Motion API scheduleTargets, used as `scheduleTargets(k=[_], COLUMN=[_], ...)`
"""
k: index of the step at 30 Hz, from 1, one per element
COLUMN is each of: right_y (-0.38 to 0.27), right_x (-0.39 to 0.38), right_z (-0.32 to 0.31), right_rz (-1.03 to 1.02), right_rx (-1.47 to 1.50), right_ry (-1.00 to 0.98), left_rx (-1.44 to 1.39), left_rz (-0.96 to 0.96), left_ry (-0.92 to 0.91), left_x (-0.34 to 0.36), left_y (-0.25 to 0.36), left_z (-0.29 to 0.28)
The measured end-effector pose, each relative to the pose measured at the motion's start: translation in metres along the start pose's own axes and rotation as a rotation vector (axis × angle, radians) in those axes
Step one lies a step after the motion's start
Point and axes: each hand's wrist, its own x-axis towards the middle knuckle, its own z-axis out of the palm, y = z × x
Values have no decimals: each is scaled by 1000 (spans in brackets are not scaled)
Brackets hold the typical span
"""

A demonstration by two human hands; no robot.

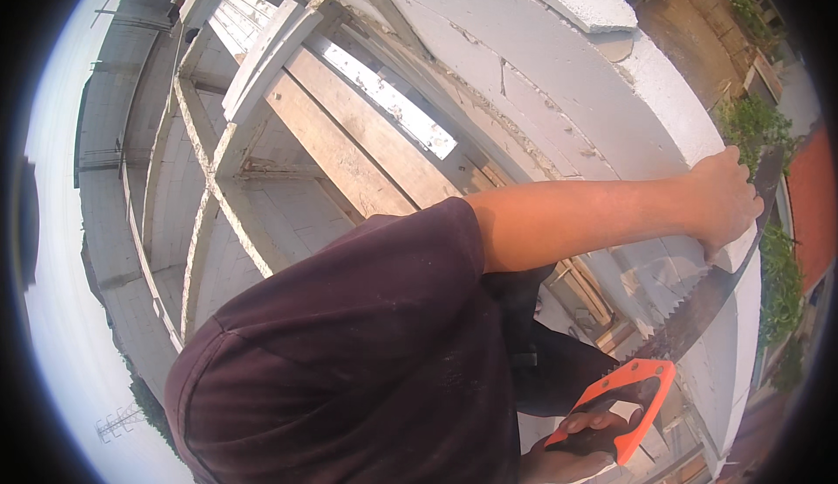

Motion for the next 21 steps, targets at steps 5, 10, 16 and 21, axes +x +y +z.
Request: scheduleTargets(k=[5,10,16,21], right_y=[-4,-17,-37,-34], right_x=[0,-8,-80,38], right_z=[3,20,2,18], right_rz=[0,9,56,-99], right_rx=[19,3,-158,-46], right_ry=[67,137,190,46], left_rx=[-53,-22,79,27], left_rz=[7,24,0,44], left_ry=[-19,4,74,66], left_x=[7,3,21,24], left_y=[5,-7,-6,0], left_z=[-2,-6,15,11])
